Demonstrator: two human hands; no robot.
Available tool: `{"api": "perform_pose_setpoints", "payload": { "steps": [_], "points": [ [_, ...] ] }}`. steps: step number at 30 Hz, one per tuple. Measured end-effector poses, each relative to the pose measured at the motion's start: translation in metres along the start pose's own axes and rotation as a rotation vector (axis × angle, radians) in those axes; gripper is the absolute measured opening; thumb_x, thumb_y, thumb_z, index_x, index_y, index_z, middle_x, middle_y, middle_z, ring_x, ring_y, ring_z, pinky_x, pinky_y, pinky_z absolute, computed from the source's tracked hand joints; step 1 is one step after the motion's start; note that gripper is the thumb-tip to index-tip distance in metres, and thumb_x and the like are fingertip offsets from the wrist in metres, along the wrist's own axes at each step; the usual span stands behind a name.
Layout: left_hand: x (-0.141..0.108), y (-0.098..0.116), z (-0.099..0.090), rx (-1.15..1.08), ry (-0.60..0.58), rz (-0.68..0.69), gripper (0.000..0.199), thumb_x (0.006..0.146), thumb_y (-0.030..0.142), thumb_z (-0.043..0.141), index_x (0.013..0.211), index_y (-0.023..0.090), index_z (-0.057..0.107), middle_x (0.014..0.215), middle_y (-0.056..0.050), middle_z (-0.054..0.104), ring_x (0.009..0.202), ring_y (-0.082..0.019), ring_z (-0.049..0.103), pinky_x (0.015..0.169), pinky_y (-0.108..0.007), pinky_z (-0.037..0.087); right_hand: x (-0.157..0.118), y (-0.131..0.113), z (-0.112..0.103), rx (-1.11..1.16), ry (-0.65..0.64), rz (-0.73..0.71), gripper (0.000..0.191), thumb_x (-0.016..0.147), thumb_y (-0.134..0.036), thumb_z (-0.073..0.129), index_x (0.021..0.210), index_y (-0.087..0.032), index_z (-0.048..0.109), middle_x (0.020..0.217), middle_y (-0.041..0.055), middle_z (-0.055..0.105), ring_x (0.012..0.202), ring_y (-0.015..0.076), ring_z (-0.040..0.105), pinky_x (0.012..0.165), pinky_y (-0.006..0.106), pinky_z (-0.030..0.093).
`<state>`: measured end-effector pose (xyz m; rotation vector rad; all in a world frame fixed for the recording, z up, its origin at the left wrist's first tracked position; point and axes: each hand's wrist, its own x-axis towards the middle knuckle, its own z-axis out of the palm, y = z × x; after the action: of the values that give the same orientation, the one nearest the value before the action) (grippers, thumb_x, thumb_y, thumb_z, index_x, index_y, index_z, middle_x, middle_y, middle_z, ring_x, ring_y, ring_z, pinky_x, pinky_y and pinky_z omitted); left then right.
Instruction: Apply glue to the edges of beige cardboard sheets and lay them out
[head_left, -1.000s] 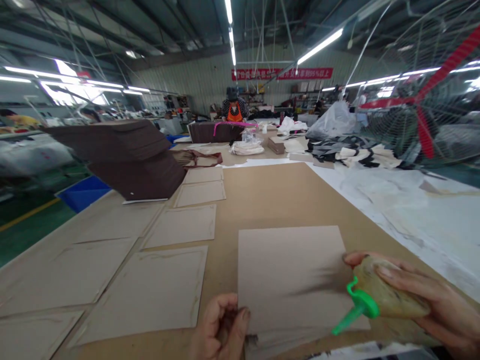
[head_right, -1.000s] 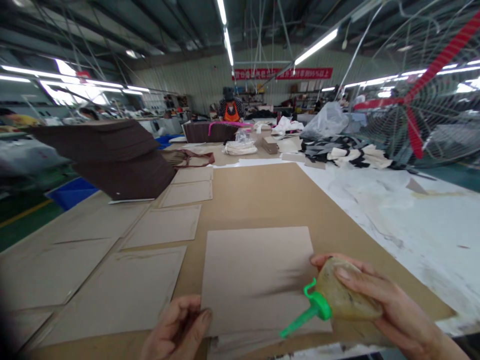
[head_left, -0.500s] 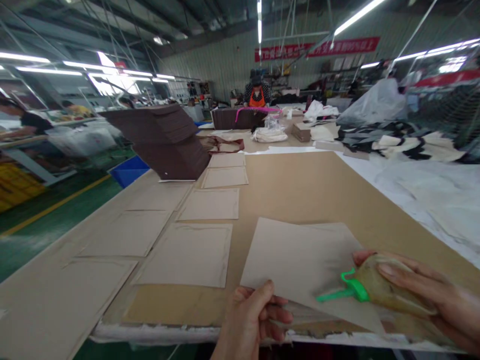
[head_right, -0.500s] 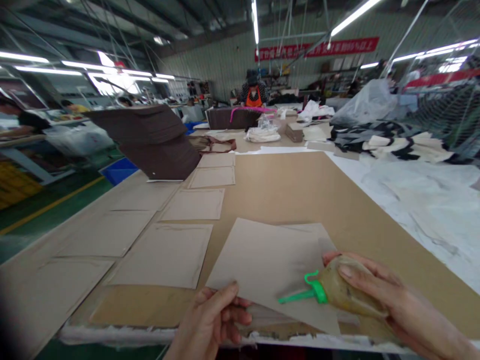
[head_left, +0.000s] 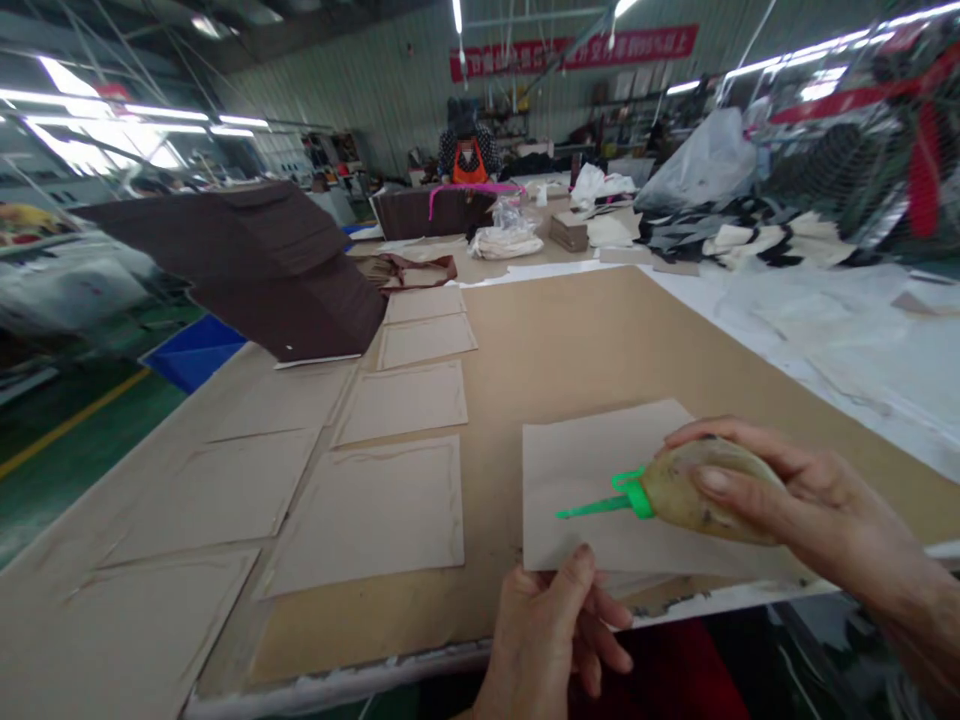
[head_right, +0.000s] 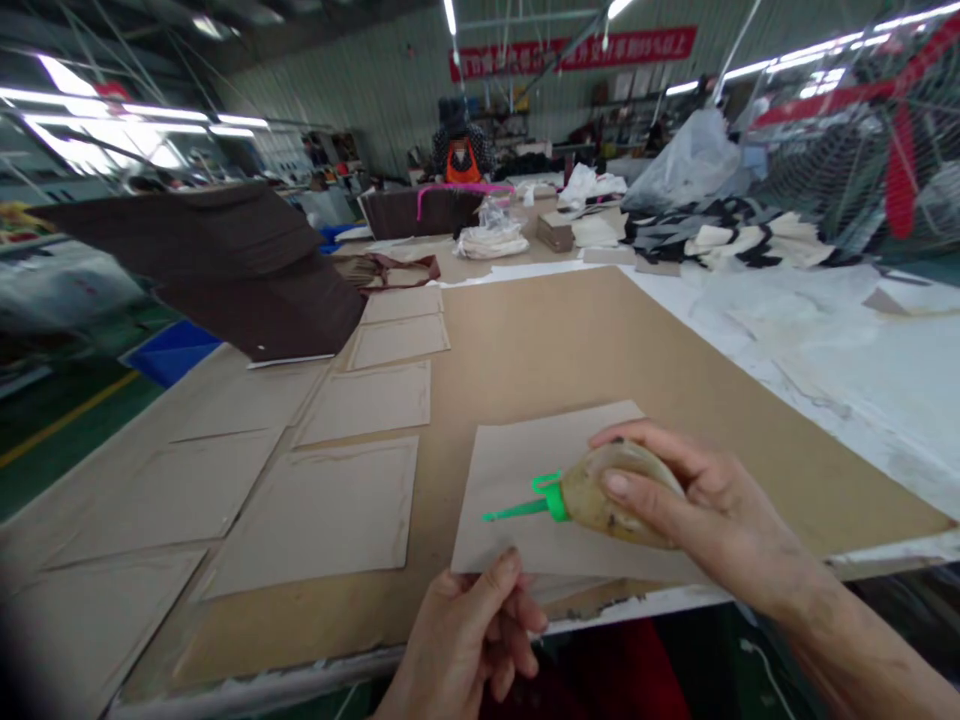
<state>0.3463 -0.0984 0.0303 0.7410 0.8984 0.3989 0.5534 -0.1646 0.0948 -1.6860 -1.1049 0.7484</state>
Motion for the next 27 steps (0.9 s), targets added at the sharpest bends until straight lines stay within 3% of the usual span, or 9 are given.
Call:
{"api": "perform_pose_setpoints", "payload": {
  "steps": [6, 11, 19, 27],
  "points": [
    [0.003, 0.003, 0.003, 0.019, -0.061, -0.075, 0.065, 0.062, 0.067, 0.068, 0.081, 0.005, 0.066, 0.056, -0.009, 0.066, 0.033, -0.010, 0.053, 0.027, -0.015, 0.024, 0.006, -0.016, 0.015, -0.413, -0.119, -0.441, 0.019, 0.092, -0.035, 0.057, 0.108, -0.027, 0.061, 0.097, 0.0011, 0.063, 0.083, 0.0161, 0.060, 0.069, 0.023, 0.048],
    [0.002, 0.000, 0.005, 0.034, -0.027, 0.002, 0.066, 0.067, 0.069, 0.062, 0.080, 0.004, 0.067, 0.046, -0.003, 0.058, 0.029, -0.006, 0.042, 0.028, -0.016, 0.021, 0.014, -0.031, 0.019, -0.572, -0.203, -0.604, 0.015, 0.094, -0.030, 0.055, 0.108, -0.026, 0.057, 0.098, 0.0015, 0.061, 0.086, 0.0154, 0.058, 0.071, 0.025, 0.046],
    [0.003, -0.007, 0.010, -0.044, -0.024, 0.028, 0.050, 0.071, 0.057, 0.056, 0.081, 0.008, 0.061, 0.045, 0.000, 0.055, 0.029, -0.007, 0.042, 0.027, -0.016, 0.025, 0.028, -0.061, 0.024, -0.562, -0.518, -0.644, 0.012, 0.097, -0.031, 0.050, 0.103, -0.026, 0.058, 0.095, -0.0002, 0.059, 0.083, 0.0133, 0.057, 0.069, 0.026, 0.045],
    [0.003, -0.004, 0.013, 0.015, 0.016, 0.048, 0.045, 0.069, 0.057, 0.054, 0.069, 0.012, 0.056, 0.039, 0.002, 0.049, 0.026, -0.005, 0.037, 0.026, -0.015, 0.020, 0.039, -0.068, 0.026, -0.615, -0.508, -0.684, 0.011, 0.097, -0.030, 0.050, 0.099, -0.024, 0.059, 0.091, -0.0002, 0.060, 0.080, 0.0130, 0.057, 0.067, 0.025, 0.045]
  ]
}}
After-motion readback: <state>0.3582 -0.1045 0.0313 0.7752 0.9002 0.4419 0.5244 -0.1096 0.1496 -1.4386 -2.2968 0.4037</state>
